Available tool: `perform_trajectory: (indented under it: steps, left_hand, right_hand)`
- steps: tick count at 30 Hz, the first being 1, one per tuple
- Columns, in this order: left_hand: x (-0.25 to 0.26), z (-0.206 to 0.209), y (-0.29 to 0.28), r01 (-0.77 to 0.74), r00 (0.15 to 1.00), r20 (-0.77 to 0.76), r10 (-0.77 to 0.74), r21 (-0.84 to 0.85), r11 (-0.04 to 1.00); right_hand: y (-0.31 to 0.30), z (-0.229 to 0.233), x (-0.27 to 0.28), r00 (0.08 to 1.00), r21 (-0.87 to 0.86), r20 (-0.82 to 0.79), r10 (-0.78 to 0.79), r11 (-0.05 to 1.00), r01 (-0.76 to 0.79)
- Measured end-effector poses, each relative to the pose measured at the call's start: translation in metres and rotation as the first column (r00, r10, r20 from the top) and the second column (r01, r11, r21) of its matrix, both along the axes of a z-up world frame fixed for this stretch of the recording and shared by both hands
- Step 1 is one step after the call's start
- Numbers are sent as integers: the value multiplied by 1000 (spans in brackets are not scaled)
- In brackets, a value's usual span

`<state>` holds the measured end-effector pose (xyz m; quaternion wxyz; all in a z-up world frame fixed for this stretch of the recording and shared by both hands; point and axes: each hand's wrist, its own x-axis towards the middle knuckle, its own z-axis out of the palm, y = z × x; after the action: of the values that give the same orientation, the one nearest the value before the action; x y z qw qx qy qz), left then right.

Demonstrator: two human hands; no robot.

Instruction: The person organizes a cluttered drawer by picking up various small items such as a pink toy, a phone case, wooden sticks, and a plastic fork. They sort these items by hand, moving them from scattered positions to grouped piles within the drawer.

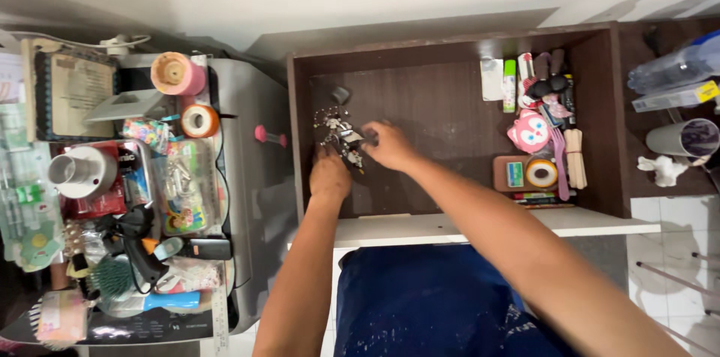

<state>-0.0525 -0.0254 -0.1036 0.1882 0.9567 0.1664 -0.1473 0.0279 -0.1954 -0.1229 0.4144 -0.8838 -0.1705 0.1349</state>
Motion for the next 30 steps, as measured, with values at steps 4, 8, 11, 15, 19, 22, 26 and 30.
perform_trajectory:
  steps: [4, 8, 11, 15, 19, 22, 26, 30]
  left_hand:
    - [-4, 7, 7, 38, 952, -299, -63, -87, 995]
    - [-9, -1, 12, 96, 945, -306, -120, -92, 991]
    - [-12, -15, 12, 153, 973, -171, -153, -12, 988]
    - [-9, -9, 12, 31, 999, -16, -32, -67, 997]
    - [-2, 17, 8, -74, 868, 429, 250, -385, 920]
    - [13, 29, 3, -362, 809, -88, 581, -853, 375]
    - [21, 29, 6, -368, 805, -225, 549, -915, 165]
    - [19, 31, 3, -320, 829, -251, 500, -946, 55]
  right_hand:
    - [31, 1, -3, 948, -33, 311, 72, 997, -65]
    - [42, -15, 0, 989, 47, 144, 34, 998, -41]
    - [42, -34, 6, 991, 30, -106, -88, 995, 91]
    - [28, -48, 23, 952, 255, -304, -30, 960, 111]
    - [11, -44, 29, 778, 361, -627, -26, 876, 320]
    - [-3, -31, 30, 659, 433, -747, 88, 817, 381]
    - [-11, -1, 24, 637, 510, -755, 158, 752, 418]
    - [-12, 36, 15, 644, 578, -740, 191, 671, 465]
